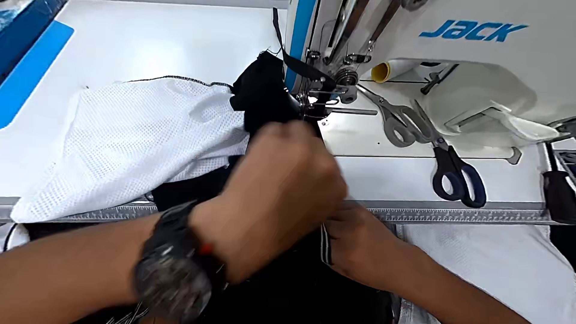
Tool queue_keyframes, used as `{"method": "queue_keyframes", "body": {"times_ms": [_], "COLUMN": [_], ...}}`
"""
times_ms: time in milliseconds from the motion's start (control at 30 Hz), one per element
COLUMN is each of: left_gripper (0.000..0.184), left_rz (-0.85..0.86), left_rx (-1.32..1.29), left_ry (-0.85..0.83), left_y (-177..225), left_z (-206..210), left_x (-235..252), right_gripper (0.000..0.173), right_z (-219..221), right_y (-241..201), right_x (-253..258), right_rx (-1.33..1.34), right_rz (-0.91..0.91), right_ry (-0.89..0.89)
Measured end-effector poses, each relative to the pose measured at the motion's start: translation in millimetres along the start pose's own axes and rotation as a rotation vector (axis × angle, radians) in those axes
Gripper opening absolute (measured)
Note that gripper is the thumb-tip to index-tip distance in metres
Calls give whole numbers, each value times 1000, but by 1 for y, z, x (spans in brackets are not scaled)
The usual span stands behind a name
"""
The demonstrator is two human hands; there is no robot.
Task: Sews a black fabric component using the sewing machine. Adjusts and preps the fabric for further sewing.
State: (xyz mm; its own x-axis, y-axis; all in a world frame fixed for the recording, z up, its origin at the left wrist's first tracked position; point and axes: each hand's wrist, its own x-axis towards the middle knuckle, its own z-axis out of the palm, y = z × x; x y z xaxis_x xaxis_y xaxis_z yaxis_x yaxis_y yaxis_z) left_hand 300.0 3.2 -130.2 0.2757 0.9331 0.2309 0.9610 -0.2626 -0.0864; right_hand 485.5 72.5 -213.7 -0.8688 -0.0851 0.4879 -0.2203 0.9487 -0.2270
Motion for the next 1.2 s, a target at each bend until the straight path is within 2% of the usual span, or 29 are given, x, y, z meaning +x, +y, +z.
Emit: {"method": "queue_keyframes", "body": {"times_ms": [33, 67, 133, 167, 200, 333, 533, 933, 1100, 1167, 1200], "left_gripper": [15, 39, 93, 107, 114, 114, 127, 127, 117, 105, 94], "left_rz": [103, 123, -35, -119, -189, -297, -313, -308, -349, -299, -216], "left_rx": [-73, -159, -294, -283, -251, -156, -228, -274, -336, -372, -361], "left_ry": [-32, -105, -236, -246, -242, -170, -162, -373, -473, -405, -291], "left_y": [0, -8, -27, -33, -33, -29, -54, -115, -133, -142, -146], "left_z": [17, 36, 62, 69, 72, 75, 81, 77, 63, 63, 66], "left_x": [9, 12, -2, -12, -22, -41, -26, 29, 51, 50, 43], "right_gripper": [23, 22, 21, 22, 22, 22, 19, 19, 21, 21, 20], "right_z": [2, 1, -7, -11, -16, -27, -25, -18, -15, -14, -13], "right_y": [-1, 0, 10, 16, 20, 23, 36, 80, 103, 112, 115], "right_x": [-2, -8, -24, -29, -31, -25, -16, 15, 28, 31, 32], "right_rx": [-23, -17, 73, 134, 176, 234, 228, 190, 162, 159, 158], "right_rz": [-8, -6, 21, 35, 39, 12, 64, 82, 78, 64, 48], "right_ry": [13, 3, -29, -38, -48, -91, -38, 7, 14, 22, 28]}}
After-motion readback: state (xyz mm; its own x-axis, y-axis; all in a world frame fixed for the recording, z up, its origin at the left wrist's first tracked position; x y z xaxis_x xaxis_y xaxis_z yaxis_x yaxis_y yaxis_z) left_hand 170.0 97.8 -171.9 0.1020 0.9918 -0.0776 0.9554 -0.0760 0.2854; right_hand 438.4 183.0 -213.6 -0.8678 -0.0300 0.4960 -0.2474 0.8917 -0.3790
